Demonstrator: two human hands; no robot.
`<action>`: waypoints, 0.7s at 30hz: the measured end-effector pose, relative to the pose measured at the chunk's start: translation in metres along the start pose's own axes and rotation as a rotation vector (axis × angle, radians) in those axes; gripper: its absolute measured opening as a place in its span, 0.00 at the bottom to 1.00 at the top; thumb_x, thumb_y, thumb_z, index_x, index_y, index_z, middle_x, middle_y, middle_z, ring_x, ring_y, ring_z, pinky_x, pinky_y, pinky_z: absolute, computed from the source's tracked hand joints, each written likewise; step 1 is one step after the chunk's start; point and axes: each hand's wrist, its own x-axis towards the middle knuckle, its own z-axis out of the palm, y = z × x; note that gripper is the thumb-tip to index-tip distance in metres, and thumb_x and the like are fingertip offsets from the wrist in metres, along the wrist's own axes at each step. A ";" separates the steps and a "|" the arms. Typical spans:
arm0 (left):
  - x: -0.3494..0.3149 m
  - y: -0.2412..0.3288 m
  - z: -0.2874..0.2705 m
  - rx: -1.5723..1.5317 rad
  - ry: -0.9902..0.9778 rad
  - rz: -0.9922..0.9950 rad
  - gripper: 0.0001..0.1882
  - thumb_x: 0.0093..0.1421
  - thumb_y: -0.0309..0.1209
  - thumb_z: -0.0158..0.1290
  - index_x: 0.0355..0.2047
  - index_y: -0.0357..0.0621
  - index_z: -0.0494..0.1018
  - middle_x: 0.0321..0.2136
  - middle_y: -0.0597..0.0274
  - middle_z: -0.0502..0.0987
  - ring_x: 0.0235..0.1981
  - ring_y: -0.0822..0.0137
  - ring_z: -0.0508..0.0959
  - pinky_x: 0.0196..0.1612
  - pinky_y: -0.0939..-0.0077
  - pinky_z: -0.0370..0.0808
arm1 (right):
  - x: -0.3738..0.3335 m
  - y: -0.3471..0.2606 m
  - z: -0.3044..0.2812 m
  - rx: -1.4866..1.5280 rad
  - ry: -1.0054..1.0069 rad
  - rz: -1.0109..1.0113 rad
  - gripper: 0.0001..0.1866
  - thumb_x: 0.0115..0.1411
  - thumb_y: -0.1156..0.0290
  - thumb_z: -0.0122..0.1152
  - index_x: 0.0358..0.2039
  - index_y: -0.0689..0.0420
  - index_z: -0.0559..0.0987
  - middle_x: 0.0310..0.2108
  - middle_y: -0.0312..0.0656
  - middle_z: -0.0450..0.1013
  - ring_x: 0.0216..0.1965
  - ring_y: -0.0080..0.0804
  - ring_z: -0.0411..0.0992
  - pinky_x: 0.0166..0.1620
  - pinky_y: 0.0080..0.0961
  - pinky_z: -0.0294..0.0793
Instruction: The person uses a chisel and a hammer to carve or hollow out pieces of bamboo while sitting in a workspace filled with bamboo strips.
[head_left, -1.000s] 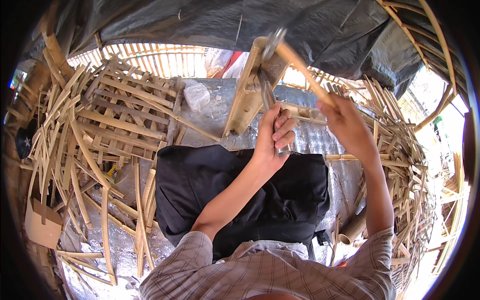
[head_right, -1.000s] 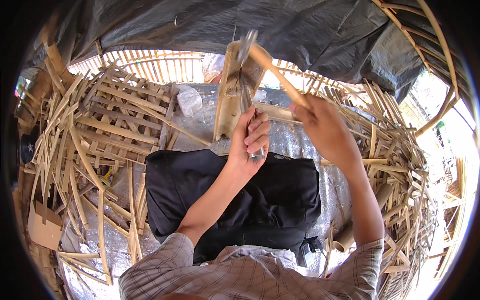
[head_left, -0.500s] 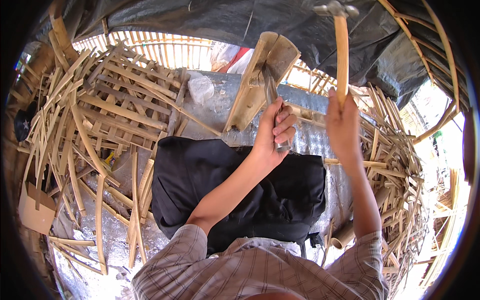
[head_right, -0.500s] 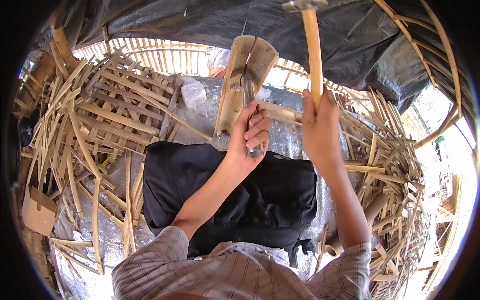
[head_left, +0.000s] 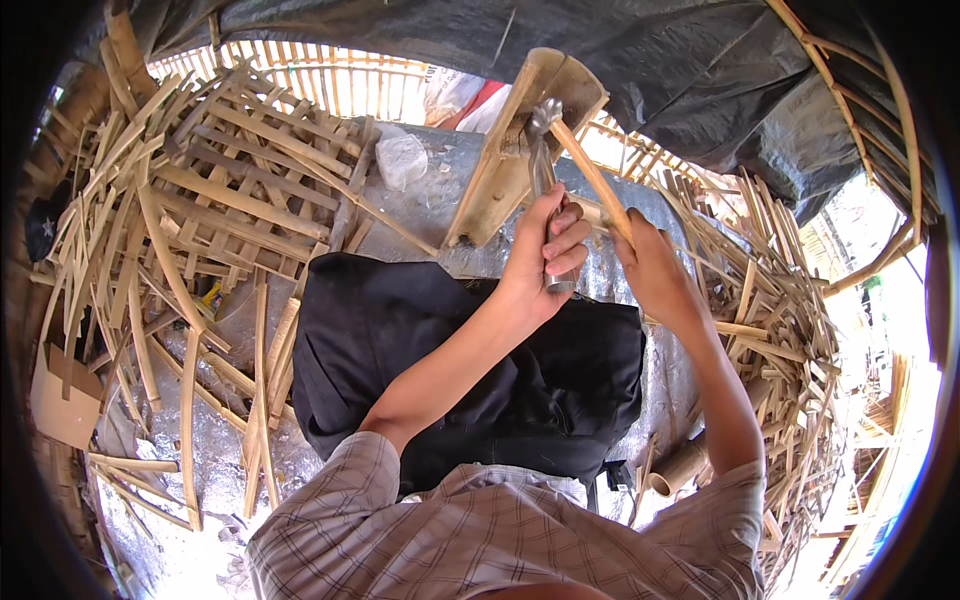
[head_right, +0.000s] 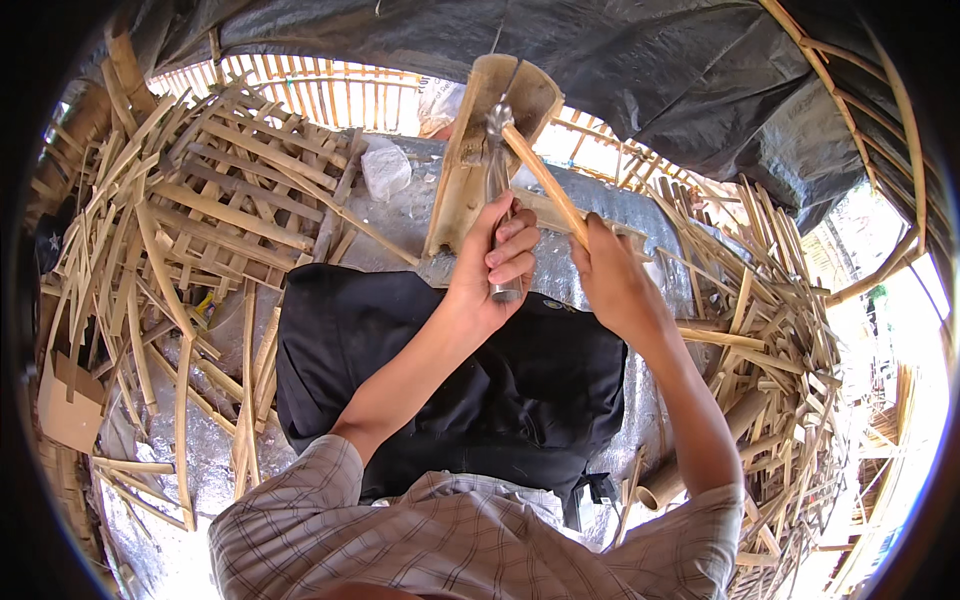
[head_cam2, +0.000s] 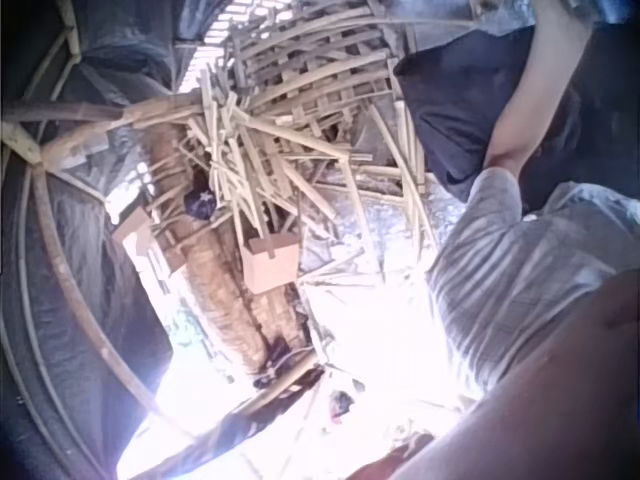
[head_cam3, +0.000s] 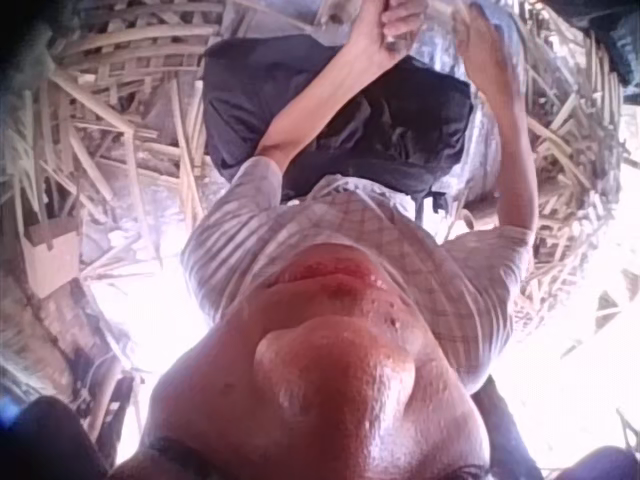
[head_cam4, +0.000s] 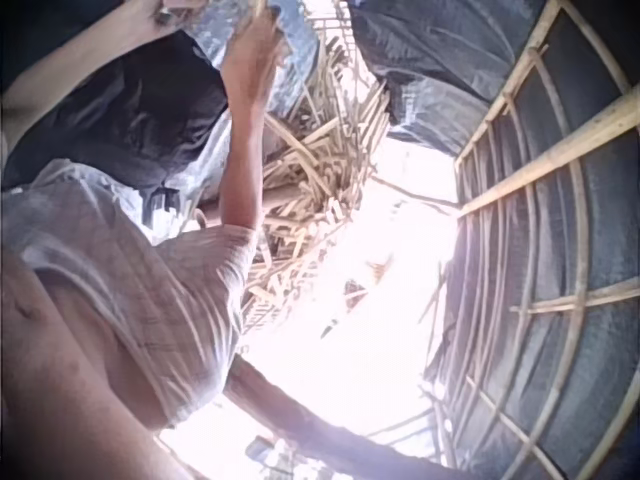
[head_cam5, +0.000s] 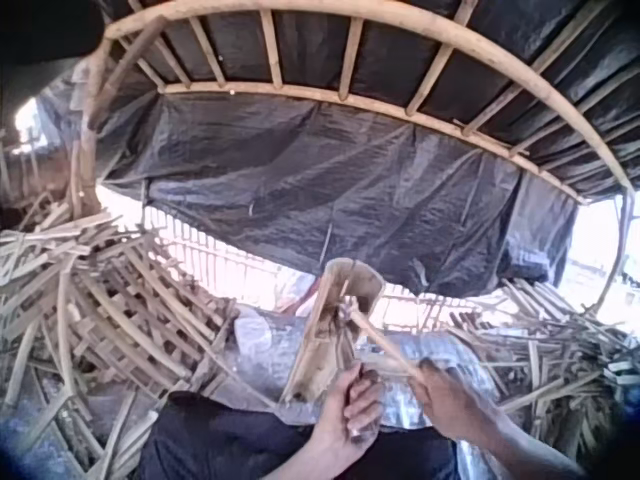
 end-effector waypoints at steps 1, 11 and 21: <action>0.000 -0.004 -0.002 0.000 -0.006 0.001 0.10 0.70 0.32 0.53 0.33 0.44 0.64 0.21 0.72 0.60 0.12 0.83 0.57 0.09 0.90 0.57 | 0.001 0.001 -0.007 -0.007 -0.020 -0.010 0.15 0.70 0.65 0.54 0.36 0.67 0.72 0.24 0.58 0.72 0.29 0.62 0.73 0.33 0.46 0.68; 0.003 0.002 -0.006 0.010 -0.006 -0.002 0.10 0.69 0.31 0.54 0.33 0.41 0.66 0.21 0.71 0.61 0.13 0.84 0.59 0.09 0.90 0.57 | 0.004 0.011 0.023 0.145 0.138 -0.211 0.15 0.72 0.65 0.53 0.35 0.67 0.72 0.23 0.53 0.68 0.20 0.39 0.64 0.28 0.41 0.65; 0.006 0.004 -0.007 -0.063 -0.030 -0.016 0.09 0.69 0.30 0.54 0.33 0.40 0.67 0.21 0.71 0.61 0.13 0.83 0.58 0.10 0.90 0.59 | 0.010 0.002 0.008 0.071 0.247 -0.118 0.16 0.72 0.63 0.51 0.38 0.67 0.72 0.24 0.61 0.72 0.26 0.63 0.72 0.29 0.49 0.67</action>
